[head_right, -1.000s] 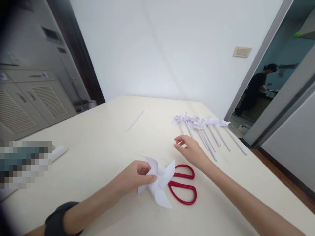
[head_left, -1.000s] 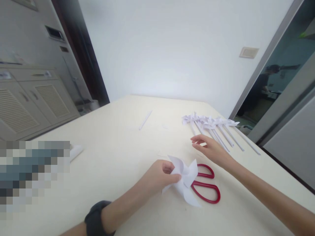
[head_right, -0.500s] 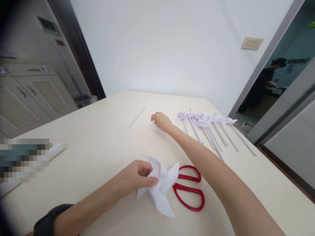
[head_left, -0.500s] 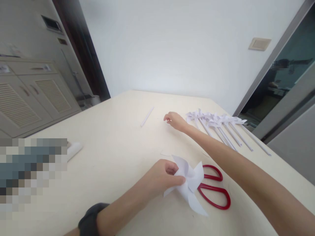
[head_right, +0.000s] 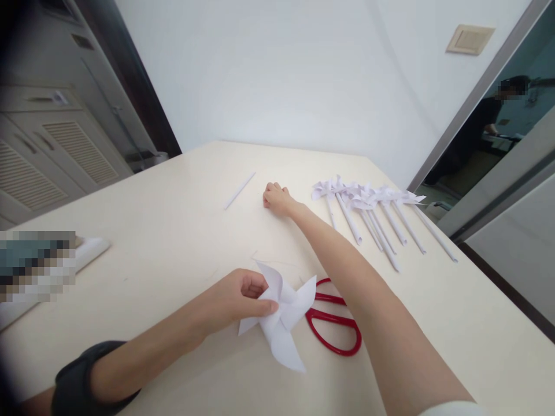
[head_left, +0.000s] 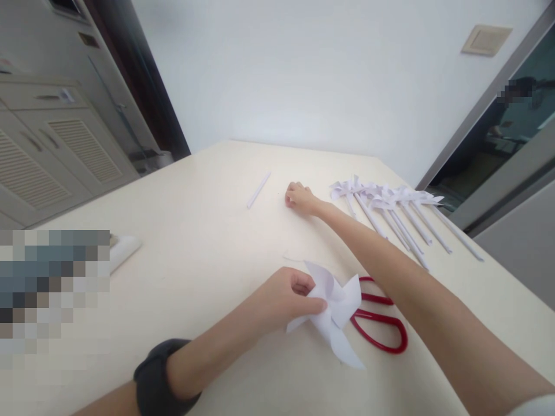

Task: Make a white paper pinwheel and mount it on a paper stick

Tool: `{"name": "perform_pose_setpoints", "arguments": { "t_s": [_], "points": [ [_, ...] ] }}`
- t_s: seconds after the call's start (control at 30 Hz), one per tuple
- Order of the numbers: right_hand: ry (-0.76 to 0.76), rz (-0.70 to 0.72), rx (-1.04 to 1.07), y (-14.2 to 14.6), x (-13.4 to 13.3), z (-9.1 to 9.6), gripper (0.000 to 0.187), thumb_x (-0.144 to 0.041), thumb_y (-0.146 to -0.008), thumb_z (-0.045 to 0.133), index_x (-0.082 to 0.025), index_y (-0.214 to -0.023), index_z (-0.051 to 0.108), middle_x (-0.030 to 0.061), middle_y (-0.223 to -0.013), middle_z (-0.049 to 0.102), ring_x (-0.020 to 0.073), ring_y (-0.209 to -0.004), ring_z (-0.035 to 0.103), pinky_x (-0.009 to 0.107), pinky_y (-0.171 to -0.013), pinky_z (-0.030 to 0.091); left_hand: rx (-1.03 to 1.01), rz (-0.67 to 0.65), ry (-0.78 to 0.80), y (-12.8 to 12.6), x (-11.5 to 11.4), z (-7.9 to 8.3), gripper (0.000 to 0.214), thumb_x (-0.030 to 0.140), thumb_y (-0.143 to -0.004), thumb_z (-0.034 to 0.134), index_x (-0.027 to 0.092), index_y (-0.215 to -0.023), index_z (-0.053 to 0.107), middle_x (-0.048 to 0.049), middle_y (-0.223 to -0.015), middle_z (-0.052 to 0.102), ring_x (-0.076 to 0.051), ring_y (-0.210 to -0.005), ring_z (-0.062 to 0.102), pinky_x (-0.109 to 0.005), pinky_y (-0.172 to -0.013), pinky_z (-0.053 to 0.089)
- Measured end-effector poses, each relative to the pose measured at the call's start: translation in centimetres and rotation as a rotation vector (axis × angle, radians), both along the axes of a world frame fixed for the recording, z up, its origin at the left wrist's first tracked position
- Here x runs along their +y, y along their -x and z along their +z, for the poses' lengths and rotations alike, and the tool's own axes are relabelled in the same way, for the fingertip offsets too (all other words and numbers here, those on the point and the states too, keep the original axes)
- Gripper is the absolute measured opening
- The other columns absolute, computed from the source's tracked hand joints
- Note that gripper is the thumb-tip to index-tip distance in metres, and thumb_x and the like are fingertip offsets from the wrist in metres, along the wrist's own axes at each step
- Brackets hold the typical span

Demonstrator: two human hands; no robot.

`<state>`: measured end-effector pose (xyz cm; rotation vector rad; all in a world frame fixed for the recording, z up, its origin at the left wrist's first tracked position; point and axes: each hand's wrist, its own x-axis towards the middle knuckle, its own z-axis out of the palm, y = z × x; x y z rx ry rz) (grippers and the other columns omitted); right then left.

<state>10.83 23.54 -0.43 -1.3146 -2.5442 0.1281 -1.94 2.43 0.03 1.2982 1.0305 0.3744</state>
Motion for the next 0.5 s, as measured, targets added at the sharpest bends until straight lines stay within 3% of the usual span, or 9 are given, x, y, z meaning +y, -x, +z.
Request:
{"name": "perform_pose_setpoints", "arguments": {
  "t_s": [0.17, 0.27, 0.33, 0.5],
  "points": [
    [0.099, 0.023, 0.137, -3.0, -6.4, 1.5, 0.031, -0.031, -0.092, 0.057, -0.016, -0.119, 0.058, 0.0087, -0.118, 0.061, 0.0212, -0.099, 0.063, 0.042, -0.083, 0.054, 0.027, -0.002, -0.001, -0.1, -0.1, 0.2, 0.011, 0.027, -0.067, 0.066, 0.018, -0.072, 0.066, -0.0020, -0.074, 0.069, -0.023, -0.082, 0.068, -0.029, -0.071, 0.048],
    [0.143, 0.004, 0.300, -6.3, -12.8, 2.6, 0.014, -0.022, -0.095, 0.051, -0.014, -0.102, 0.060, 0.0022, -0.089, 0.065, 0.0140, -0.077, 0.063, 0.032, -0.071, 0.054, 0.040, -0.040, -0.012, 0.1, -0.2, 0.4, 0.010, 0.028, -0.067, 0.067, 0.018, -0.065, 0.063, 0.0007, -0.068, 0.064, -0.017, -0.069, 0.062, -0.025, -0.061, 0.044],
    [0.154, -0.028, 0.404, -8.3, -17.2, 2.9, 0.011, -0.015, -0.093, 0.049, -0.018, -0.090, 0.059, -0.0018, -0.074, 0.060, 0.0113, -0.068, 0.058, 0.026, -0.065, 0.050, 0.048, -0.065, -0.026, 0.1, -0.3, 0.6, 0.011, 0.027, -0.067, 0.066, 0.019, -0.062, 0.061, 0.0019, -0.064, 0.060, -0.014, -0.062, 0.057, -0.023, -0.056, 0.039],
    [0.218, -0.039, 0.525, -10.2, -24.6, 3.0, 0.014, -0.015, -0.091, 0.054, -0.022, -0.084, 0.064, -0.0015, -0.084, 0.064, 0.0105, -0.072, 0.060, 0.022, -0.062, 0.048, 0.103, -0.148, -0.070, -0.2, -0.8, 0.9, 0.013, 0.024, -0.066, 0.065, 0.018, -0.057, 0.057, 0.0027, -0.060, 0.053, -0.011, -0.053, 0.045, -0.024, -0.050, 0.029]
  ]
}}
